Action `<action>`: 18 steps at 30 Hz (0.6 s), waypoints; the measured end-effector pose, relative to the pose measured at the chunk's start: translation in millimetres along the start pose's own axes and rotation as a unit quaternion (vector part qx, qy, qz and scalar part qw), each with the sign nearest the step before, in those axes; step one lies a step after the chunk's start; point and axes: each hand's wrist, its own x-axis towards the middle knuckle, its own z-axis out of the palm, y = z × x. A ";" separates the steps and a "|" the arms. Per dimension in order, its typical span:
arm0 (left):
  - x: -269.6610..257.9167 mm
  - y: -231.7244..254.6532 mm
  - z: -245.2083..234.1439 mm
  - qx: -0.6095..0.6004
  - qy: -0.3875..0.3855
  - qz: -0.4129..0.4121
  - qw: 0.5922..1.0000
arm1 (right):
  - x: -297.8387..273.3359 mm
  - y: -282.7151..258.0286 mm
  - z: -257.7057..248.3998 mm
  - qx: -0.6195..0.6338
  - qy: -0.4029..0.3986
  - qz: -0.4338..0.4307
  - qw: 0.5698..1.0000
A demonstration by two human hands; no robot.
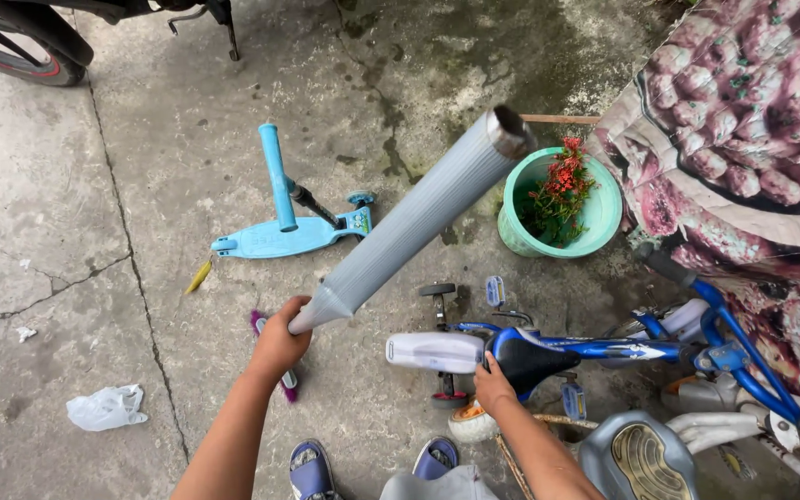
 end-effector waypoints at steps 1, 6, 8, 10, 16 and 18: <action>0.2 -6.0 1.9 0.000 -0.002 -0.003 1.000 | -1.6 -2.3 -11.1 0.001 -0.002 -0.003 1.000; 6.4 -32.9 -1.2 -0.014 0.045 0.042 0.998 | -8.8 4.2 -76.6 0.129 -0.034 0.083 0.988; 14.3 -44.8 -5.8 -0.028 0.071 0.029 0.997 | -28.5 16.1 -106.1 0.154 -0.053 0.089 0.983; 21.5 -56.2 -19.1 -0.041 0.103 0.017 0.994 | -36.7 29.2 -132.3 0.177 -0.065 0.097 0.977; 36.1 -81.3 -58.0 -0.112 0.119 -0.047 0.985 | -51.4 68.3 -225.6 0.323 0.030 0.145 0.935; 51.8 -95.7 -75.6 -0.140 0.107 -0.052 0.983 | -32.7 77.3 -261.3 0.427 0.113 0.147 0.885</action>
